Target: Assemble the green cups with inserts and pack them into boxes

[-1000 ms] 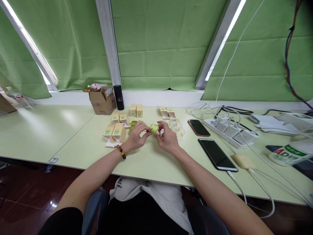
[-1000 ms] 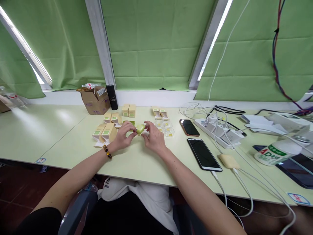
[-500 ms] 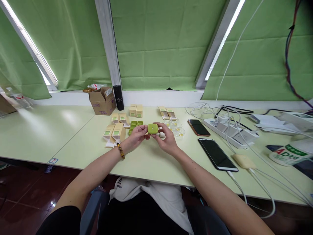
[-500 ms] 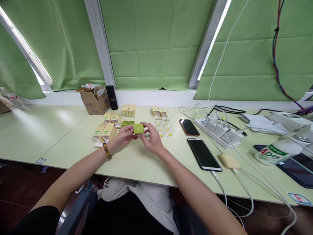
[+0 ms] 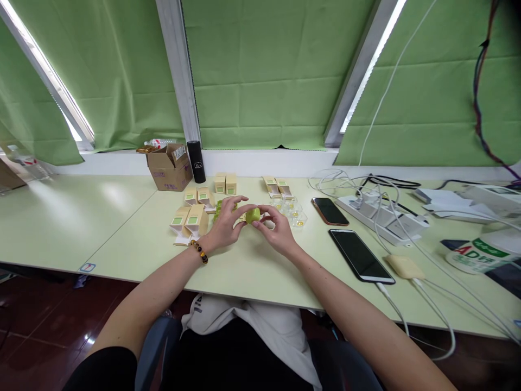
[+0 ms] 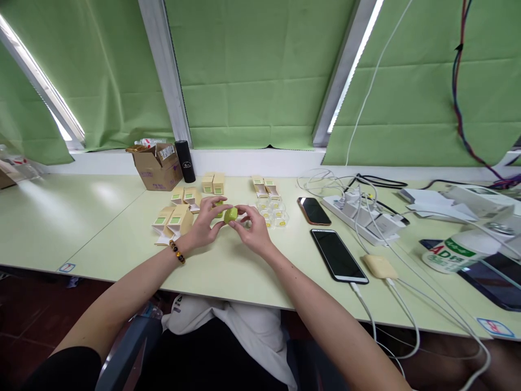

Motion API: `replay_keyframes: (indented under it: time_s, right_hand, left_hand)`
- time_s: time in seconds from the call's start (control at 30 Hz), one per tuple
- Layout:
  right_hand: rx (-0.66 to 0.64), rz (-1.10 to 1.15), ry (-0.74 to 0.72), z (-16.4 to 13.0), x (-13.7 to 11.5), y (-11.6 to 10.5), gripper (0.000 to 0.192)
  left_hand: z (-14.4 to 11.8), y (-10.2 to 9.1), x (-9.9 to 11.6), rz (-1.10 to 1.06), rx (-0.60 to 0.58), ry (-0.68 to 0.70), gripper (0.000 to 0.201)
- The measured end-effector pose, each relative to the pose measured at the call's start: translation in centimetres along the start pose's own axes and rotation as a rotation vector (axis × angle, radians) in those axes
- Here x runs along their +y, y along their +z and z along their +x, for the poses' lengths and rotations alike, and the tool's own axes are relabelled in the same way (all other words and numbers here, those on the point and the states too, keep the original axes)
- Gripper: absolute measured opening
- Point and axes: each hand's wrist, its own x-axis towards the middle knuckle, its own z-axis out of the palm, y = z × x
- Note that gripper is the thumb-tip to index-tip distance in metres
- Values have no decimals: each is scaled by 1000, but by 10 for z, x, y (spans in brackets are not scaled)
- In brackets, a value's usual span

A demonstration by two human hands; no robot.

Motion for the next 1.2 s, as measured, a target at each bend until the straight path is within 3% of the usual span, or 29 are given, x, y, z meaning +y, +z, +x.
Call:
replay_keyframes:
  time_s: [0.2,0.33,0.47,0.63,0.87,1.07,1.2]
  right_hand:
    - [-19,-29,-36,-1,3,1,38]
    - [4,-69,-79,0,8,-2,30]
    - [-3,-369,-222,2,13,-4,13]
    - [-215,-700,-339,-1,17,0,23]
    - [-425,-972,-403,-8,17,6,26]
    - [-449,-1059,-435,-8,20,10,29]
    - [-399,-1025,-460,-5,21,9,30]
  left_hand:
    - [2,4,0,-134,26,-17,39]
    - [7,8,-5,-523,117,-230,43]
    - [11,11,-14,-991,146,-438,53]
    - [11,11,-14,-1255,207,-542,35]
    - [9,9,-14,-1351,252,-591,35]
    - [9,11,-14,-1332,236,-580,39]
    - [9,10,-13,-1317,240,-568,39]
